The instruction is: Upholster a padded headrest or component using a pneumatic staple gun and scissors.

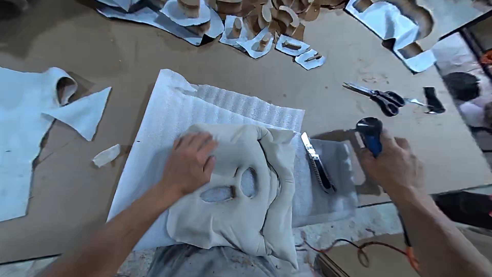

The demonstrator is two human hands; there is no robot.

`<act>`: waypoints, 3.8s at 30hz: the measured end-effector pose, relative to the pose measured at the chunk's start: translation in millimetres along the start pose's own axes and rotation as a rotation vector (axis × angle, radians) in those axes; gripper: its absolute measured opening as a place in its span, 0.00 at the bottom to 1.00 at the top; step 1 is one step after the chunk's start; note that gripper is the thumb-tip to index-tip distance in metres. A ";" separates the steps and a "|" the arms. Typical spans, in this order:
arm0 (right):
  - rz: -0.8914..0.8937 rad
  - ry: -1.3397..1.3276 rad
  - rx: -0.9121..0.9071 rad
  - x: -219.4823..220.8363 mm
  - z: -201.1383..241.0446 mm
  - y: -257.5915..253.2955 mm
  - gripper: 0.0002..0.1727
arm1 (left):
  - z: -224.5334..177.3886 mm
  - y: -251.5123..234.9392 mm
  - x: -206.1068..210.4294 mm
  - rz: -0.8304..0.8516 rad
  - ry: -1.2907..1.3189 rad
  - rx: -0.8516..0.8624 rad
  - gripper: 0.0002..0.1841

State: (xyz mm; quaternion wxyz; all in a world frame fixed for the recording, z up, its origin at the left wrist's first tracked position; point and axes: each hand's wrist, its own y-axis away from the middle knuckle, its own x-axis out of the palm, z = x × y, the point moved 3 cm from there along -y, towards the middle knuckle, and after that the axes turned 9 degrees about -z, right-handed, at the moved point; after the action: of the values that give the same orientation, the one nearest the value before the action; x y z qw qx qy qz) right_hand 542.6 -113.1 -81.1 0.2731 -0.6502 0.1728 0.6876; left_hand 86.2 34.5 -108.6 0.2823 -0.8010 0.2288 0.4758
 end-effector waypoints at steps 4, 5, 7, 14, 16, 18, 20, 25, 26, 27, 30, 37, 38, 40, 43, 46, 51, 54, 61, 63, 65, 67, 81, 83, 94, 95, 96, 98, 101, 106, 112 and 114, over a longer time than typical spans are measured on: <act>-0.018 -0.075 0.001 11.4 -4.6 -22.5 0.36 | 23.8 -50.6 -5.2 0.428 0.045 -0.229 0.43; -0.015 -0.106 0.010 14.6 -5.2 -26.6 0.38 | 23.6 -57.7 -0.7 0.514 0.031 -0.229 0.48; -0.001 -0.159 0.040 23.2 -6.8 -31.1 0.41 | 20.7 -69.0 6.4 0.631 -0.014 -0.218 0.53; -0.003 -0.216 0.051 49.8 -11.1 -29.0 0.42 | 12.6 -81.8 -0.3 0.778 0.247 -0.325 0.28; -0.009 -0.219 0.052 50.7 -13.8 -28.5 0.41 | 9.1 -79.2 -9.5 0.738 0.379 -0.312 0.22; -0.012 -0.226 0.053 53.1 -16.7 -28.1 0.41 | 1.9 -76.3 -26.9 0.690 0.520 -0.312 0.18; -0.009 -0.234 0.061 56.0 -20.3 -28.7 0.42 | -2.5 -75.2 -47.0 0.572 0.590 -0.287 0.13; -0.005 -0.247 0.077 60.8 -20.3 -27.9 0.42 | -6.8 -51.8 -94.7 0.203 0.649 -0.438 0.05; -0.005 -0.248 0.077 60.6 -19.3 -27.8 0.42 | -9.7 -37.8 -94.4 0.112 0.668 -0.535 0.06; -0.003 -0.246 0.076 60.1 -18.4 -27.6 0.42 | -11.2 -21.8 -86.9 0.025 0.703 -0.643 0.08; 0.016 -0.232 0.086 57.4 -16.2 -29.0 0.43 | -7.5 17.8 -39.9 -0.141 0.779 -0.905 0.17; 0.043 -0.219 0.072 52.7 -10.6 -29.1 0.44 | -9.9 62.4 -9.3 -0.254 -0.033 -0.692 0.37; 0.044 -0.221 0.073 52.6 -9.6 -28.8 0.44 | -14.4 74.2 -5.2 -0.280 -0.062 -0.656 0.45; 0.046 -0.218 0.084 52.5 -9.7 -27.8 0.44 | -17.7 95.3 15.0 -0.245 -0.042 -0.656 0.54; 0.060 -0.205 0.074 50.2 -8.0 -31.0 0.44 | -10.4 109.5 41.8 -0.297 0.017 -0.601 0.49; 0.091 -0.168 0.071 49.2 -7.2 -34.9 0.45 | -10.0 108.5 45.1 -0.375 0.040 -0.622 0.41; 0.144 -0.116 0.093 48.8 -7.7 -45.3 0.47 | -12.5 106.3 45.1 -0.471 0.043 -0.650 0.35; 0.149 -0.170 0.129 44.5 -13.5 -49.8 0.46 | -11.0 105.7 41.6 -0.480 0.065 -0.643 0.33; 0.116 -0.104 0.174 -67.1 -6.7 -58.0 0.34 | -5.7 106.6 37.7 -0.490 0.129 -0.626 0.31; 0.087 -0.131 0.134 -91.5 15.3 -49.3 0.35 | -5.5 106.7 36.6 -0.495 0.143 -0.625 0.31; 0.015 -0.053 -0.048 -102.8 39.2 -42.4 0.34 | -5.3 108.6 35.5 -0.485 0.169 -0.632 0.32; -0.026 0.074 -0.206 -95.5 53.4 -40.8 0.34 | -2.3 108.9 33.8 -0.453 0.191 -0.629 0.35; 0.168 -0.286 -0.081 -110.5 108.1 26.8 0.32 | -0.7 94.7 26.2 -0.308 0.116 -0.678 0.41; 0.310 -0.423 -0.109 -121.2 157.4 43.0 0.26 | 4.1 96.3 29.5 -0.334 0.115 -0.615 0.35; 1.068 -0.201 0.052 -55.3 348.2 84.3 0.12 | 4.9 98.7 39.4 -0.489 0.176 -0.625 0.23; 1.079 -0.191 0.074 -50.3 349.8 79.0 0.13 | 4.5 98.9 40.1 -0.485 0.183 -0.634 0.23; 1.080 -0.164 0.088 -47.0 353.4 76.8 0.13 | 4.6 98.5 40.7 -0.492 0.182 -0.632 0.23; 1.064 -0.081 0.112 -44.9 365.1 82.2 0.13 | 5.1 97.7 41.1 -0.503 0.180 -0.616 0.23; 1.096 -0.048 0.173 -34.9 368.2 76.4 0.13 | 5.6 98.1 40.3 -0.486 0.187 -0.629 0.23; 1.176 0.002 0.202 -24.3 376.2 68.9 0.12 | 4.2 98.0 43.0 -0.491 0.168 -0.628 0.22; 1.280 0.010 0.208 -16.3 383.2 59.0 0.12 | 3.0 96.3 44.2 -0.469 0.135 -0.643 0.22; 1.301 0.021 0.213 -14.0 386.3 56.2 0.11 | 2.6 95.3 44.4 -0.477 0.127 -0.644 0.22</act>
State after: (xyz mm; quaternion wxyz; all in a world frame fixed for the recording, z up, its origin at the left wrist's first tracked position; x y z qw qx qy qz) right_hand 200.1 69.4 -37.2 -0.1371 -0.3893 0.6002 0.6852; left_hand 43.7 -38.3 -171.6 0.1046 -0.9069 -0.1070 0.3939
